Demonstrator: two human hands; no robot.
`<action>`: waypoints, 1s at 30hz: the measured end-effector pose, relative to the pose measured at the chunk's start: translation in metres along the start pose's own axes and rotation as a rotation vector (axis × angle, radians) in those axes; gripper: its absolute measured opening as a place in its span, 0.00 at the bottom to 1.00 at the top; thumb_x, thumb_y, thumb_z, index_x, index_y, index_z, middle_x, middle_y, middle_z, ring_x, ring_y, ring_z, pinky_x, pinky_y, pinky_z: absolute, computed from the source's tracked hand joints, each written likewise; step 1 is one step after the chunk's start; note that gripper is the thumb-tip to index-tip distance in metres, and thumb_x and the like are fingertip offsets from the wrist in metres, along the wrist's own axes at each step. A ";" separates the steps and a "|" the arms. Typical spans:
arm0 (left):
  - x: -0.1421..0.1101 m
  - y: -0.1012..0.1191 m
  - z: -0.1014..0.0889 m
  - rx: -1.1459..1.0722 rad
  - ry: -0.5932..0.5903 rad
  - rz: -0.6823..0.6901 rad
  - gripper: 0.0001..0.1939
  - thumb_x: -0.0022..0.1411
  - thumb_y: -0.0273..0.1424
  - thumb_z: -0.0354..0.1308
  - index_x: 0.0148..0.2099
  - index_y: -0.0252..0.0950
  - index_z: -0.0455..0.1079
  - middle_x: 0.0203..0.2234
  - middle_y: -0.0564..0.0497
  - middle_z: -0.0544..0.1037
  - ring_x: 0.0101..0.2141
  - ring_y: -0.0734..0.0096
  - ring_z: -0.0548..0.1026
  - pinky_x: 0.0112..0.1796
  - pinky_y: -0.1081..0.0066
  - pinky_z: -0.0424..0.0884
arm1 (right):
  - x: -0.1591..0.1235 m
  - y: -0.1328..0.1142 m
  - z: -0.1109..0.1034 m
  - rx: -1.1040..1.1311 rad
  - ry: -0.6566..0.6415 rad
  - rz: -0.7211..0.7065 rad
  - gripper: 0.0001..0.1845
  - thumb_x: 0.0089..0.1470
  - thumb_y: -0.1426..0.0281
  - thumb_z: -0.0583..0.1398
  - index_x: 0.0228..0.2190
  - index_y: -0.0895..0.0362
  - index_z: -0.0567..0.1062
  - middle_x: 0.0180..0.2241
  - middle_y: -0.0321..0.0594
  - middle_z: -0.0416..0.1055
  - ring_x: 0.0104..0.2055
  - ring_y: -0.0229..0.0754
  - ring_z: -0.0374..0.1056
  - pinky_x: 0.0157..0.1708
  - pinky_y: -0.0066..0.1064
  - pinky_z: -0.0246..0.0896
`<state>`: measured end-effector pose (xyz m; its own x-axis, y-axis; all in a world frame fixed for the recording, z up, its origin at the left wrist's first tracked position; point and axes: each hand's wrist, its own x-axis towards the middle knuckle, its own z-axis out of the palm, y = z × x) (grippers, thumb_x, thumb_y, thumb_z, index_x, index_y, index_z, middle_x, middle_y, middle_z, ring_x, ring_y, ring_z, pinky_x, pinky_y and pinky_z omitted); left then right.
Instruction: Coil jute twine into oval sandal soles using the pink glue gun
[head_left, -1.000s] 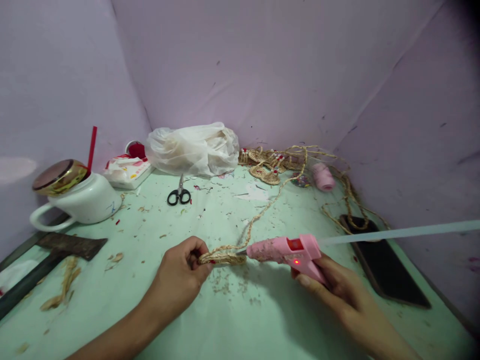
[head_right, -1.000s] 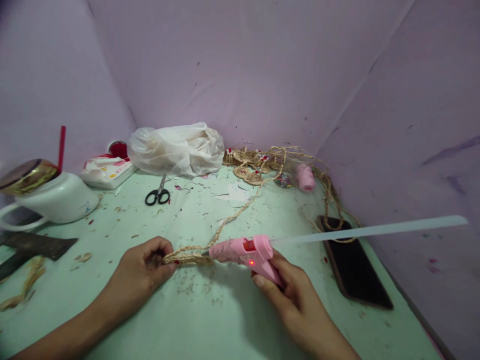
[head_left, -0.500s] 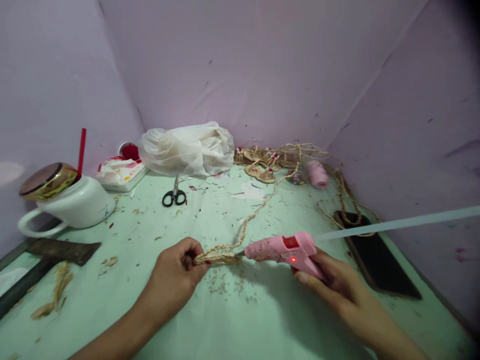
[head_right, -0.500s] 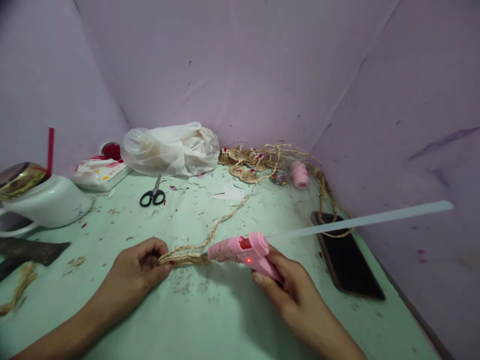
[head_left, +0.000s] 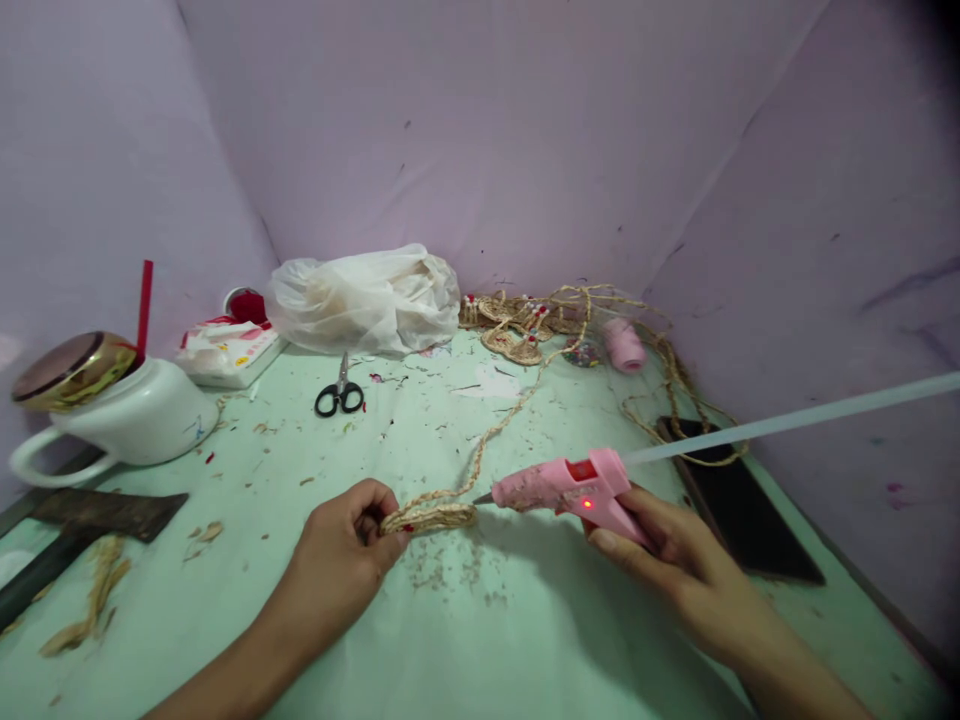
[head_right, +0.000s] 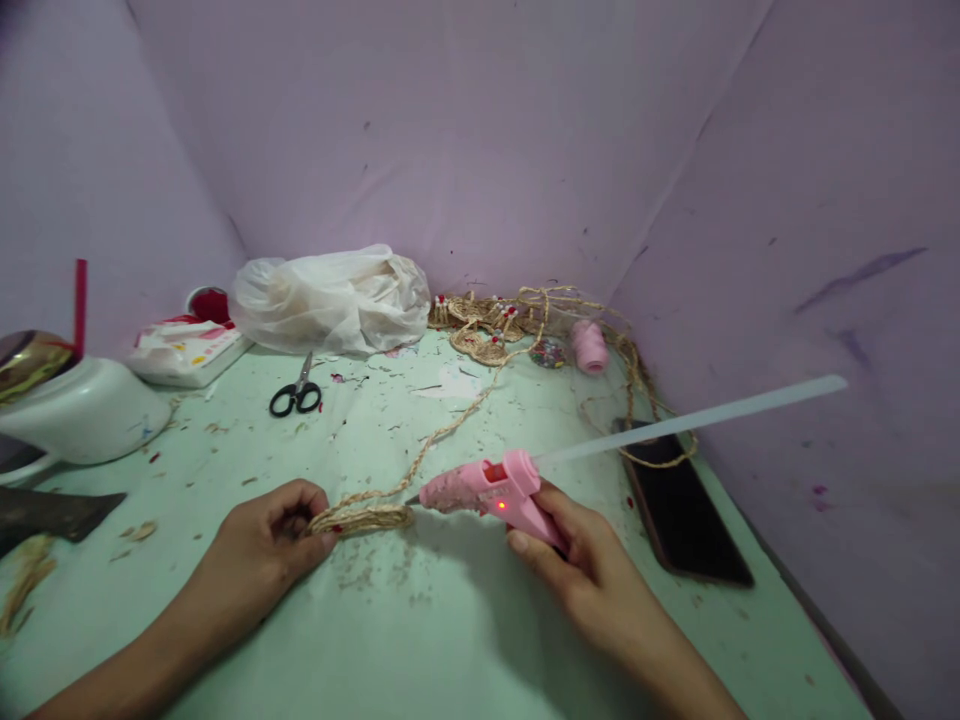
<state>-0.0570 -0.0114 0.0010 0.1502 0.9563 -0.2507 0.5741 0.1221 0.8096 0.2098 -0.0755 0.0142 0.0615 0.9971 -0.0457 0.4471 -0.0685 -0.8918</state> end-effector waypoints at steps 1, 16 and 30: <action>0.000 0.000 0.000 -0.001 -0.001 -0.003 0.10 0.43 0.38 0.54 0.25 0.37 0.61 0.15 0.60 0.59 0.20 0.76 0.58 0.22 0.76 0.52 | 0.000 0.000 0.001 0.011 -0.006 -0.002 0.12 0.50 0.61 0.59 0.30 0.57 0.73 0.24 0.34 0.66 0.26 0.39 0.62 0.23 0.27 0.56; 0.000 0.000 0.001 0.011 0.014 -0.005 0.11 0.42 0.39 0.55 0.25 0.38 0.61 0.15 0.60 0.59 0.20 0.76 0.58 0.22 0.75 0.52 | -0.001 0.004 0.001 0.081 -0.061 0.056 0.13 0.50 0.61 0.59 0.33 0.58 0.74 0.29 0.37 0.68 0.30 0.41 0.63 0.28 0.29 0.58; 0.001 0.005 -0.008 0.005 -0.086 -0.028 0.10 0.44 0.38 0.55 0.25 0.38 0.61 0.13 0.62 0.56 0.18 0.77 0.54 0.21 0.75 0.49 | 0.023 0.016 0.006 -0.091 0.010 0.176 0.24 0.52 0.58 0.56 0.43 0.63 0.75 0.19 0.32 0.62 0.19 0.36 0.58 0.18 0.27 0.56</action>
<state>-0.0604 -0.0079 0.0095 0.2024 0.9262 -0.3181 0.5831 0.1469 0.7990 0.2135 -0.0538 -0.0039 0.1541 0.9691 -0.1926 0.5079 -0.2449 -0.8259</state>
